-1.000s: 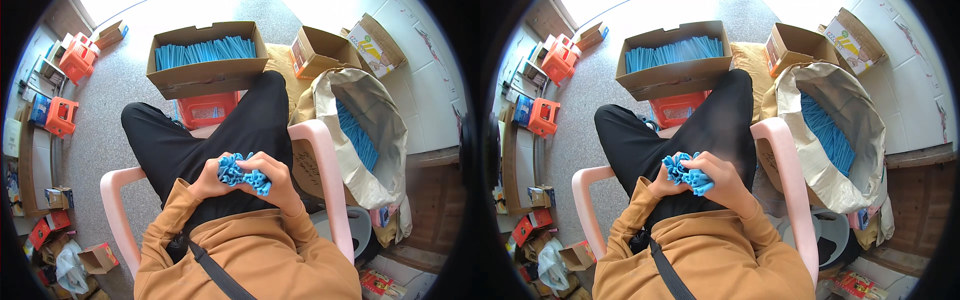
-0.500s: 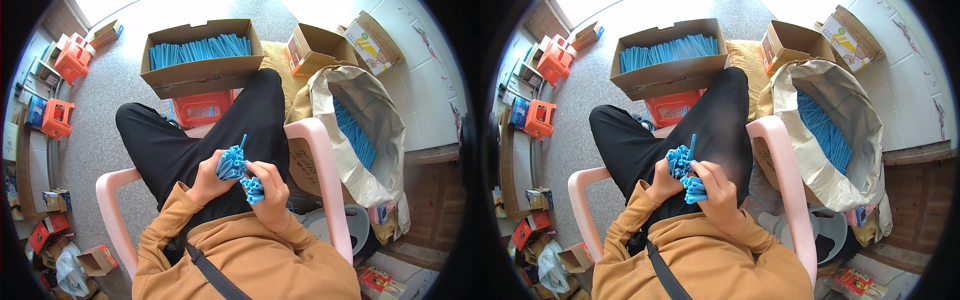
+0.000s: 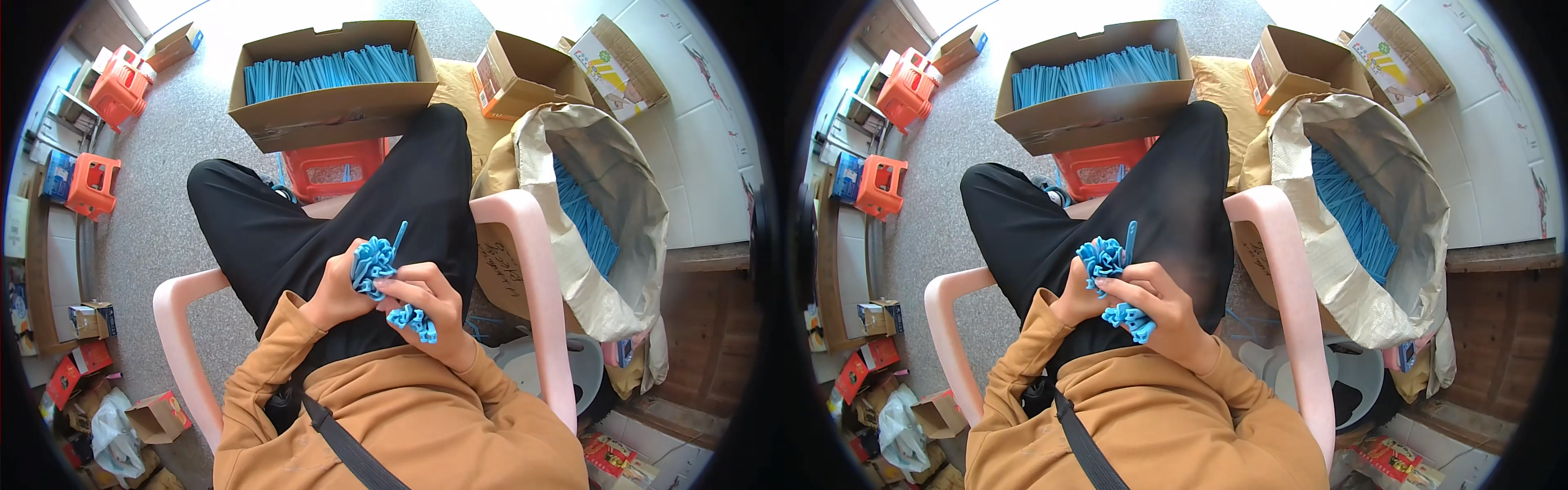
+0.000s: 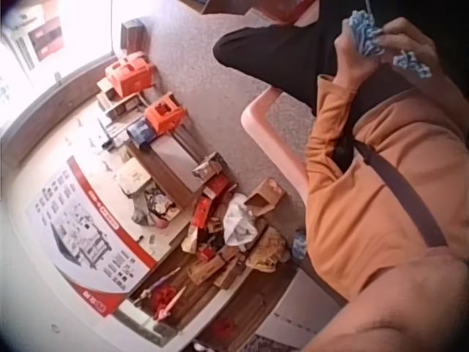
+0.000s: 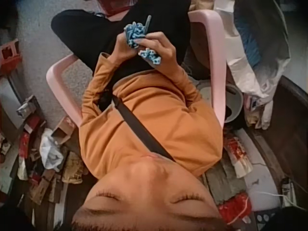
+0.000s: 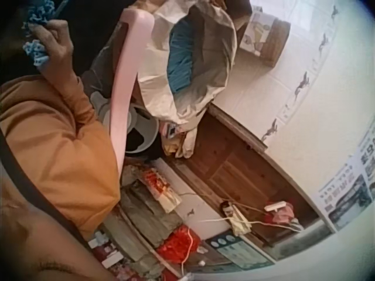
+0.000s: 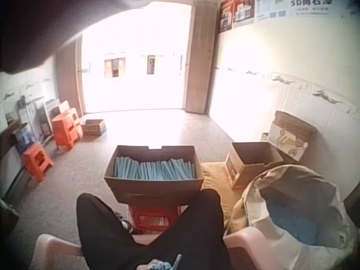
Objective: The person gathers blue plastic components from a large bag and a cardboard box, then sorts and bundles them by hand. They repeatedly align the pieces into groups before placing the completed bundles into a separate box.
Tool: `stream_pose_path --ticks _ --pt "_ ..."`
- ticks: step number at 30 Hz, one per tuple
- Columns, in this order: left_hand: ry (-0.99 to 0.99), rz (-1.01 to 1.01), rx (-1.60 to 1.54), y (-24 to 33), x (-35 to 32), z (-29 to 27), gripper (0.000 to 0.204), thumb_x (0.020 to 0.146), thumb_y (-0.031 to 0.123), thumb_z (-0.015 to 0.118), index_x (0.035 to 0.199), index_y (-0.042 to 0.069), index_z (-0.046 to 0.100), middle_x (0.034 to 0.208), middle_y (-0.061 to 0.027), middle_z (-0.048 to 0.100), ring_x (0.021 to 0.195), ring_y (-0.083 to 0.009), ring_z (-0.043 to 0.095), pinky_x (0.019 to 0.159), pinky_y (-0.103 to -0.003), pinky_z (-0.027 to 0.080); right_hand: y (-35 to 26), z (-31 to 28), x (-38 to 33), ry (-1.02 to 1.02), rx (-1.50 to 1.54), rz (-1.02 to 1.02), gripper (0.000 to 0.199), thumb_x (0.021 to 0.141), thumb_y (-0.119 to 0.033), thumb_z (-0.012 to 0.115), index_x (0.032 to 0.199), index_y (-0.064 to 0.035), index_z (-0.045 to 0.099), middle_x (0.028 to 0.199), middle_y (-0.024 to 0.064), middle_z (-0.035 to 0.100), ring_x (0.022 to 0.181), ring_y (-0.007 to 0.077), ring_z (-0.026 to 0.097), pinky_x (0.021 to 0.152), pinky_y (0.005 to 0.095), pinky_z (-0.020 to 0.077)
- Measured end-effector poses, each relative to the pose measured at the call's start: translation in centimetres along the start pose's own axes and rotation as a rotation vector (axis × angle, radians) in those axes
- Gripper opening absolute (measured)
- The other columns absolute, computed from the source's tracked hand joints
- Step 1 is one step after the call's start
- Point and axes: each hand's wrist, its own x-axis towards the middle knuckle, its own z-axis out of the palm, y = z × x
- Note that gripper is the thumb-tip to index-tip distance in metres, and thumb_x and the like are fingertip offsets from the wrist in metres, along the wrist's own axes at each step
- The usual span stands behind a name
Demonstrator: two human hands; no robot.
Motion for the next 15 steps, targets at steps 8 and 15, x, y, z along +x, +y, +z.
stream_pose_path --ticks 8,15 --pt "0.002 -0.112 -0.114 -0.1 0.0 0.0 0.035 0.059 0.005 0.074 0.083 0.003 0.048 0.068 -0.0056 0.054 0.061 -0.0147 0.058 0.057 -0.026 0.045 0.0 -0.9 0.9 -0.097 -0.113 0.027 0.036 0.061 0.005 0.068 0.095 -0.0041 0.059 0.084 0.0087 0.053 0.068 0.0192 0.058 0.058 0.0264 0.0480" --pt "-0.065 -0.162 -0.150 -0.6 0.2 0.3 0.047 0.056 0.011 0.080 0.089 0.003 0.047 0.070 -0.0072 0.053 0.063 -0.0163 0.058 0.058 -0.027 0.045 0.3 -1.4 1.1 -0.056 -0.189 0.052 0.030 0.062 -0.004 0.075 0.085 -0.0033 0.055 0.079 0.0092 0.057 0.068 0.0230 0.059 0.058 0.0278 0.0473"
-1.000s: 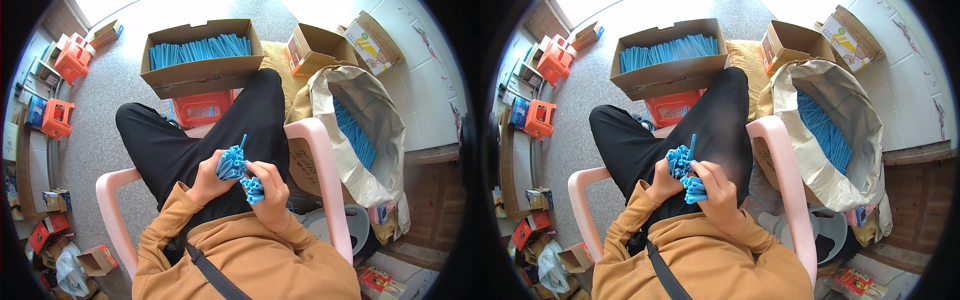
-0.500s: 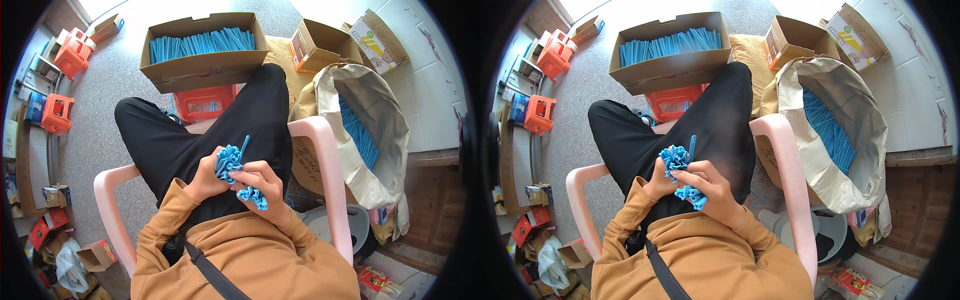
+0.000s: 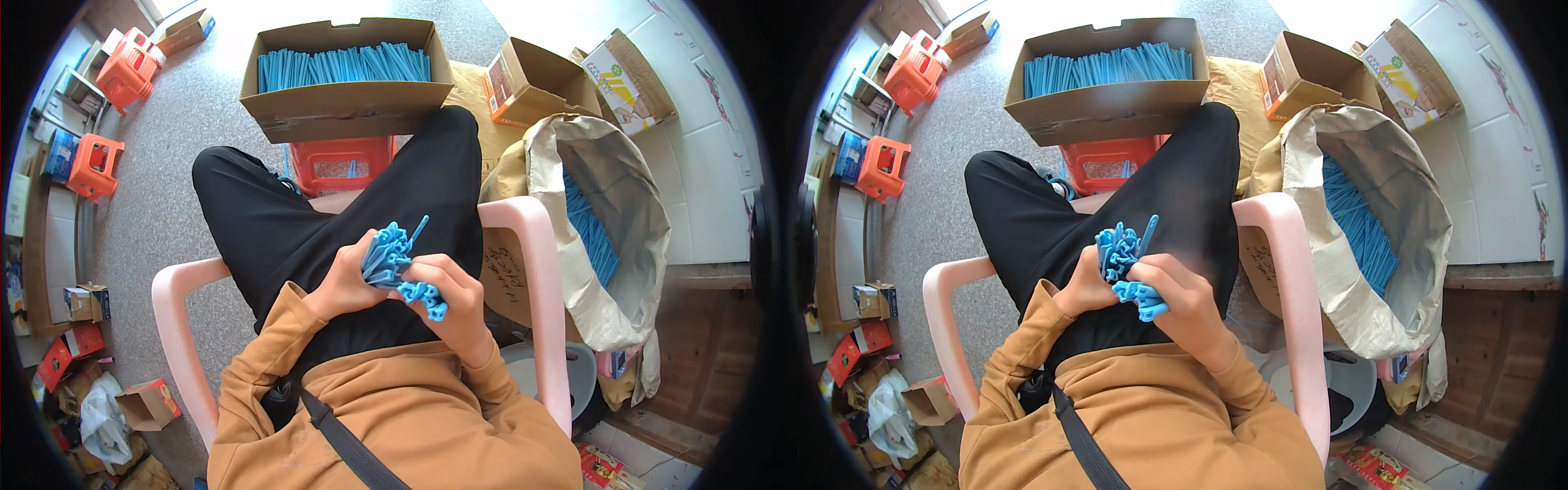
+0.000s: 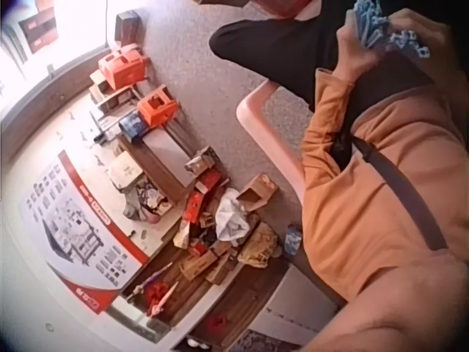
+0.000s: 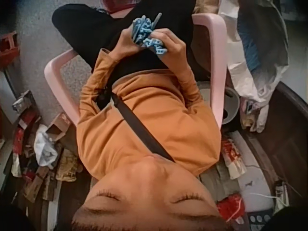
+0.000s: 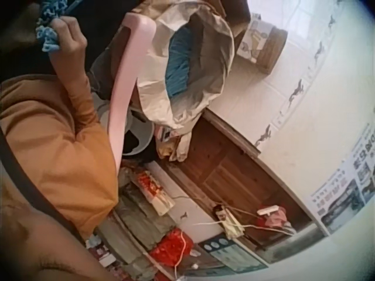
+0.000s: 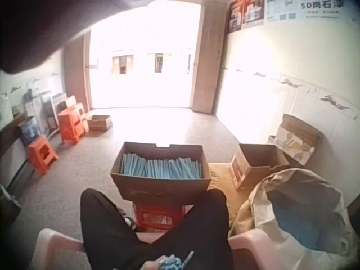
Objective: The person gathers blue plastic components from a large bag and a cardboard box, then sorts and bundles them by hand. They repeatedly align the pieces into groups before placing the completed bundles into a separate box.
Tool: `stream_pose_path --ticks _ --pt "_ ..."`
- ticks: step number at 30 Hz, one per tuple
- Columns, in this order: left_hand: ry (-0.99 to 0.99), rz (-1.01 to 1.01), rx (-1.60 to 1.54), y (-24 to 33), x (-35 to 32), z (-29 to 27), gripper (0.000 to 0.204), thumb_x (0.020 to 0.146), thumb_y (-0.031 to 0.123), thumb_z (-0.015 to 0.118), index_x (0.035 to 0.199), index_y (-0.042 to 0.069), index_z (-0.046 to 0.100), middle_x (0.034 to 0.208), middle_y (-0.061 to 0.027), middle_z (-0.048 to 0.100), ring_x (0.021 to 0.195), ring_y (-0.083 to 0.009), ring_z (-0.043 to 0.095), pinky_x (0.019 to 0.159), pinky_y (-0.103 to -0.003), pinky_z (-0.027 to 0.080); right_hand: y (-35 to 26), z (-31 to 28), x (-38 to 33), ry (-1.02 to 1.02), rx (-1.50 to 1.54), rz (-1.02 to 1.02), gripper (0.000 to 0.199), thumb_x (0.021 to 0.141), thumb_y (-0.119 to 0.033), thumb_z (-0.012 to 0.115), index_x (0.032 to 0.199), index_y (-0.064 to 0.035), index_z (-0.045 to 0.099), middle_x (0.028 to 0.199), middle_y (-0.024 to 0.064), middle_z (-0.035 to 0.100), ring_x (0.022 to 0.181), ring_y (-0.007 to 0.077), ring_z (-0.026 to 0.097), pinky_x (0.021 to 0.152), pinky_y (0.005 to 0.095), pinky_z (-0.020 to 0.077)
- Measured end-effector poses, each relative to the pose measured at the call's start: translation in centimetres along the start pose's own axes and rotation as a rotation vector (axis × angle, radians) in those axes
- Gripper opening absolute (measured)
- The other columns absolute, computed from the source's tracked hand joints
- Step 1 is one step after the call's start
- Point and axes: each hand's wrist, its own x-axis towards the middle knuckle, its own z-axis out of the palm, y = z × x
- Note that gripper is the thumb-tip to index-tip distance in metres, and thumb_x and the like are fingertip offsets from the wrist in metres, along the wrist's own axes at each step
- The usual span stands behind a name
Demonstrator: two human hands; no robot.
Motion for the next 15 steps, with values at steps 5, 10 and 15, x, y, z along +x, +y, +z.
stream_pose_path --ticks 5,10,15 --pt "-0.063 -0.079 -0.110 -0.2 0.0 -0.6 0.047 0.057 0.011 0.078 0.093 0.002 0.049 0.077 -0.0067 0.057 0.069 -0.0127 0.058 0.064 -0.026 0.046 0.4 -0.5 0.8 -0.084 0.163 0.051 0.029 0.059 0.001 0.075 0.081 -0.0022 0.057 0.079 0.0080 0.058 0.069 0.0187 0.059 0.060 0.0264 0.0467" --pt "-0.177 -0.128 -0.230 -1.1 0.3 -1.1 0.046 0.057 0.010 0.076 0.095 0.001 0.052 0.083 -0.0072 0.057 0.076 -0.0118 0.056 0.069 -0.027 0.045 1.5 -0.2 1.2 -0.209 0.407 0.152 0.024 0.058 0.003 0.074 0.076 -0.0034 0.060 0.080 0.0060 0.058 0.069 0.0137 0.056 0.061 0.0241 0.0444" --pt "-0.254 -0.158 -0.358 -1.3 0.5 -1.6 0.047 0.058 0.011 0.076 0.097 0.002 0.052 0.087 -0.0044 0.055 0.080 -0.0106 0.053 0.073 -0.026 0.044 2.1 0.3 1.3 -0.172 0.415 0.130 0.023 0.058 0.003 0.074 0.072 -0.0038 0.057 0.077 0.0057 0.057 0.067 0.0132 0.055 0.063 0.0237 0.0440"
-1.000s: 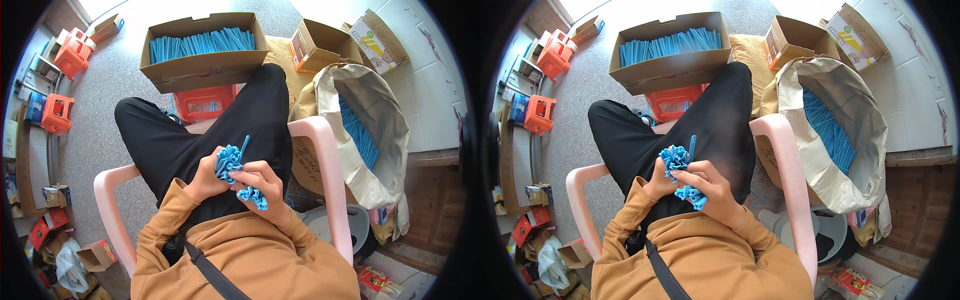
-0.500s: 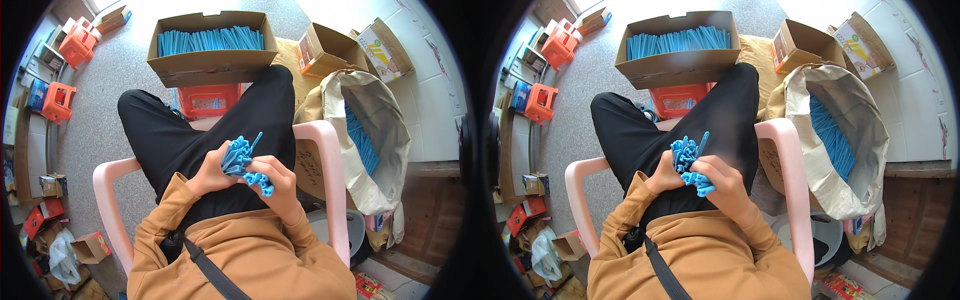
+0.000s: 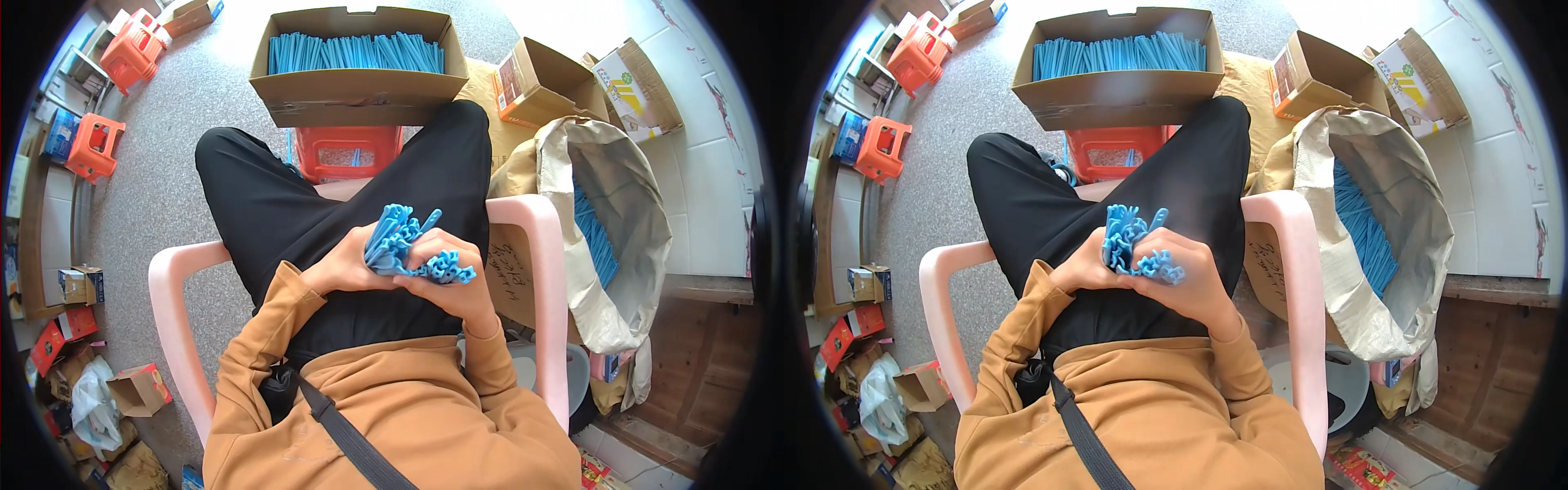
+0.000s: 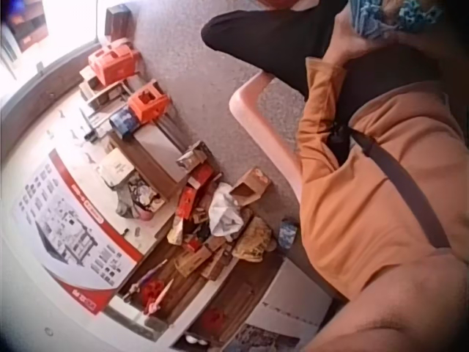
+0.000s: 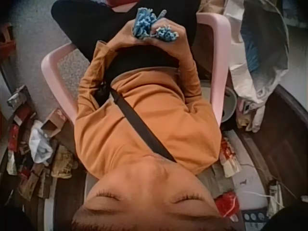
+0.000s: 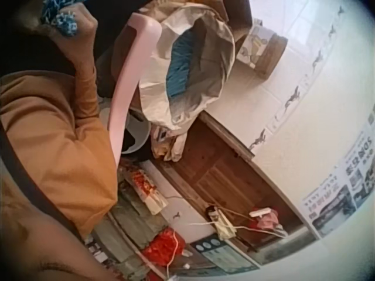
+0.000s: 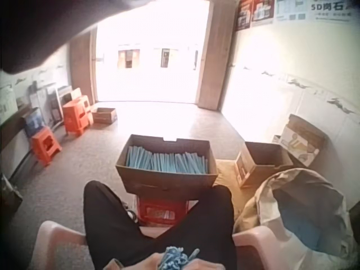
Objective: The person gathers blue plastic components from a large bag and a cardboard box, then sorts and bundles them by hand. They repeatedly align the pieces into groups before placing the completed bundles into a separate box.
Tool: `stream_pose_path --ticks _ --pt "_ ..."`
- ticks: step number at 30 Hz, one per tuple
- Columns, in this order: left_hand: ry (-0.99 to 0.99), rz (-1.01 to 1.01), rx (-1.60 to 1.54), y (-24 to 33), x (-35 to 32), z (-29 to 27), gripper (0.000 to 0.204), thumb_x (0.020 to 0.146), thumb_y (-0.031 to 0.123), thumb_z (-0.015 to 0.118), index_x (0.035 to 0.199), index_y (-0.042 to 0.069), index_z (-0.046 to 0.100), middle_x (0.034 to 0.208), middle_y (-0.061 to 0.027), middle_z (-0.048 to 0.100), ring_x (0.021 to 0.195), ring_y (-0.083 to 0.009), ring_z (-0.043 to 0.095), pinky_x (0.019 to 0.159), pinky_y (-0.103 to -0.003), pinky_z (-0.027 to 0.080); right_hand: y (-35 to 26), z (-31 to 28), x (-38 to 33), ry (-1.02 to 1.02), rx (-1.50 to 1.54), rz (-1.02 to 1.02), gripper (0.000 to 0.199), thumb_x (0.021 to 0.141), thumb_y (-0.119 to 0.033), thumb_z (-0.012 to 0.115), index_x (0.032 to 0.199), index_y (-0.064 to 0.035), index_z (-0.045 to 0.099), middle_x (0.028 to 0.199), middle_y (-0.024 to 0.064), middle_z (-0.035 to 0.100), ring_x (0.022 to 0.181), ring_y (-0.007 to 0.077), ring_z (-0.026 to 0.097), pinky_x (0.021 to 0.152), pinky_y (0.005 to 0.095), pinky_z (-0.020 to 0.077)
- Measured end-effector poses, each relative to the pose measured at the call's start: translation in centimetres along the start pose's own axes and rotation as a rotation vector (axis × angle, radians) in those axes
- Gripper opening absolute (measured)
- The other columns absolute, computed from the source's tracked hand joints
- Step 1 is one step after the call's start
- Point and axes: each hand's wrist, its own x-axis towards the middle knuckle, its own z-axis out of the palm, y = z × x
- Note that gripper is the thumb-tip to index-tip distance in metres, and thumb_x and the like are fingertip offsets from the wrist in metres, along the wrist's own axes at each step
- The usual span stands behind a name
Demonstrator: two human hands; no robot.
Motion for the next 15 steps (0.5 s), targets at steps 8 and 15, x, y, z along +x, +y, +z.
stream_pose_path --ticks 8,15 --pt "-0.037 -0.057 -0.164 -0.2 0.7 -0.6 0.042 0.065 0.008 0.075 0.100 0.002 0.053 0.090 -0.0018 0.055 0.085 -0.0092 0.050 0.077 -0.026 0.042 3.0 1.8 -1.0 0.250 0.449 0.049 0.020 0.073 0.002 0.065 0.084 -0.0041 0.049 0.077 0.0072 0.058 0.072 0.0119 0.055 0.063 0.0232 0.0448" --pt "-0.031 -0.185 -0.242 -0.3 1.3 -0.7 0.049 0.064 0.013 0.075 0.105 0.002 0.052 0.096 -0.0022 0.054 0.089 -0.0110 0.047 0.083 -0.026 0.037 5.6 2.1 -0.3 0.410 0.515 -0.046 0.018 0.082 -0.012 0.058 0.088 -0.0086 0.041 0.071 0.0063 0.051 0.066 0.0137 0.049 0.065 0.0267 0.0424"
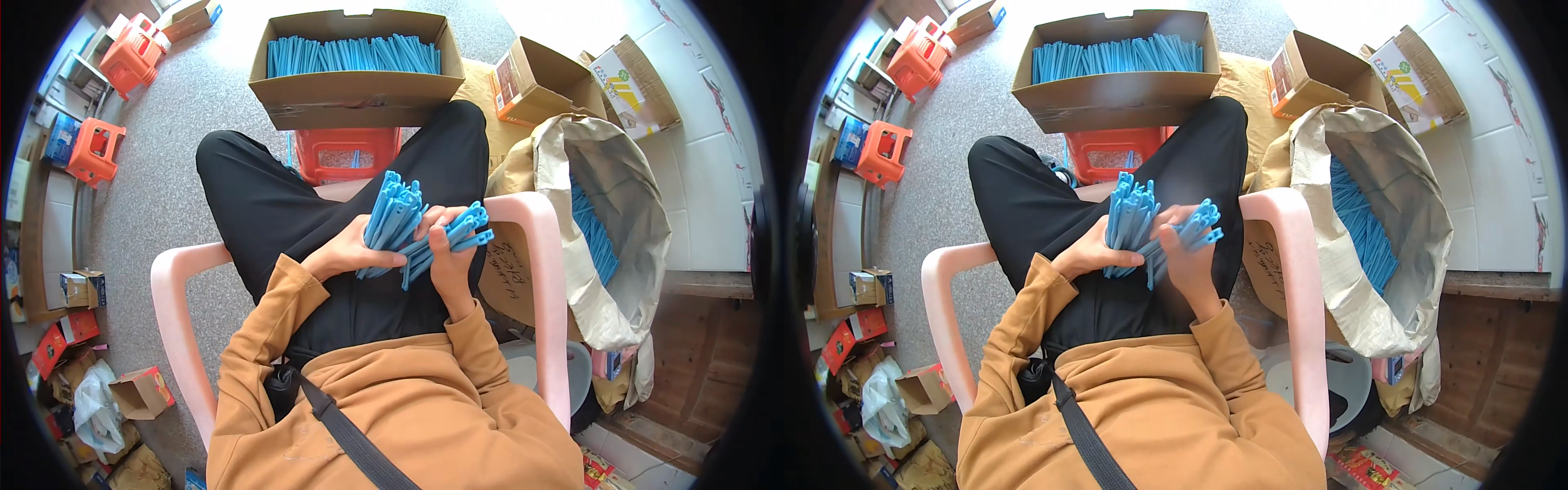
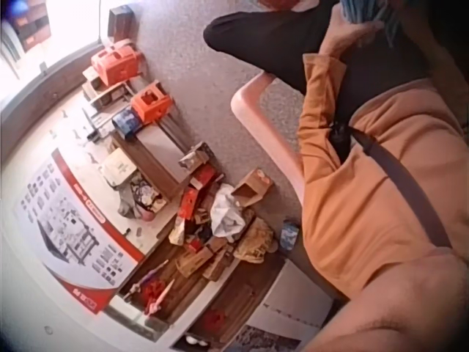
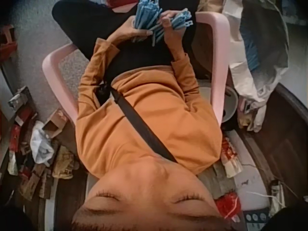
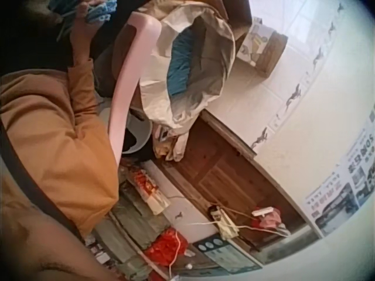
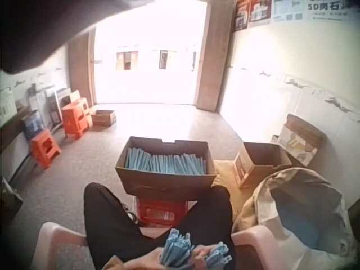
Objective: The person gathers blue plastic components from a large bag and a cardboard box, then sorts and bundles them by hand. They repeatedly align the pieces into groups before placing the completed bundles into a separate box.
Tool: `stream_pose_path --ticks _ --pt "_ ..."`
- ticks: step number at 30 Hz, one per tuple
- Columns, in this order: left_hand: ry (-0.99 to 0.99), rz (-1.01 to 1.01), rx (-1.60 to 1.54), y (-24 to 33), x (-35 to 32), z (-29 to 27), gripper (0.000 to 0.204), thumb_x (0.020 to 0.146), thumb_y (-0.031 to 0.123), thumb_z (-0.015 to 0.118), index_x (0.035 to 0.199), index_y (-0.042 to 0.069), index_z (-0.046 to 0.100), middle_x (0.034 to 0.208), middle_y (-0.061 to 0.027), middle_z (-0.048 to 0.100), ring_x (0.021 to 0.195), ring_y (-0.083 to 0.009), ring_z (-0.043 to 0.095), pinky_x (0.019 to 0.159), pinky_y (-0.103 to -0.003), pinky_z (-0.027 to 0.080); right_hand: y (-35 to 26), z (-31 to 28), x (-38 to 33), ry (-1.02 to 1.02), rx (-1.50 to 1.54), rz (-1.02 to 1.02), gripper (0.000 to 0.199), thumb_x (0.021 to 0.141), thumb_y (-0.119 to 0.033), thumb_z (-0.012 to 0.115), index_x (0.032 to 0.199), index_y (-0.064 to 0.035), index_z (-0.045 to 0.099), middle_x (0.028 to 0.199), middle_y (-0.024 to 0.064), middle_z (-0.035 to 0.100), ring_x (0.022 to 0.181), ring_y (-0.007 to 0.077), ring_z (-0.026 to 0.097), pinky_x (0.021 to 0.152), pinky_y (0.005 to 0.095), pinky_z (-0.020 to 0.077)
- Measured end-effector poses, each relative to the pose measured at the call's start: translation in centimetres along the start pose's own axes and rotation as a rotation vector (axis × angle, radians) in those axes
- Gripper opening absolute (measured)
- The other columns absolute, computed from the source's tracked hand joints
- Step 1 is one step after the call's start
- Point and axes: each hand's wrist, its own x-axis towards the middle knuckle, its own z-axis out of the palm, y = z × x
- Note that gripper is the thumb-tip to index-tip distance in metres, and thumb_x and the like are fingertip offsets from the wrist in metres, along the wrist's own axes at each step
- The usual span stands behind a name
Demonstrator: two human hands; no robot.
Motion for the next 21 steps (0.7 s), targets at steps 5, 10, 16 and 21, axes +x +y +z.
stream_pose_path --ticks 5,10,16,21 --pt "0.090 -0.004 -0.044 -0.3 0.4 0.6 0.040 0.068 0.019 0.071 0.101 0.002 0.054 0.092 -0.0023 0.055 0.086 -0.0114 0.050 0.081 -0.027 0.039 0.5 -0.5 0.5 0.023 0.065 0.109 0.020 0.085 -0.021 0.056 0.085 -0.0097 0.039 0.069 0.0062 0.048 0.065 0.0142 0.048 0.068 0.0284 0.0419" --pt "0.257 -0.042 -0.120 -0.8 0.4 1.1 0.027 0.068 0.013 0.068 0.088 0.002 0.054 0.081 -0.0060 0.058 0.074 -0.0143 0.057 0.071 -0.027 0.046 0.3 0.2 0.7 0.139 0.195 0.198 0.024 0.089 -0.031 0.048 0.084 -0.0120 0.035 0.060 0.0026 0.040 0.059 0.0083 0.041 0.044 0.0195 0.0422" --pt "0.408 0.107 -0.267 -1.6 0.0 0.0 0.028 0.070 0.007 0.065 0.091 0.002 0.047 0.074 -0.0076 0.055 0.066 -0.0167 0.057 0.063 -0.028 0.047 -3.6 -1.6 4.6 0.133 0.386 0.077 0.029 0.087 -0.041 0.047 0.091 -0.0130 0.041 0.057 -0.0019 0.030 0.057 0.0064 0.030 0.033 0.0143 0.0305" --pt "0.347 0.091 -0.176 -1.3 -0.3 0.8 0.025 0.069 0.002 0.065 0.088 0.002 0.048 0.074 -0.0073 0.055 0.066 -0.0173 0.057 0.062 -0.029 0.047 -8.4 -1.2 5.7 0.067 -0.196 -0.331 0.027 0.079 -0.001 0.059 0.092 -0.0097 0.037 0.069 0.0017 0.041 0.052 0.0058 0.042 0.040 0.0166 0.0380"
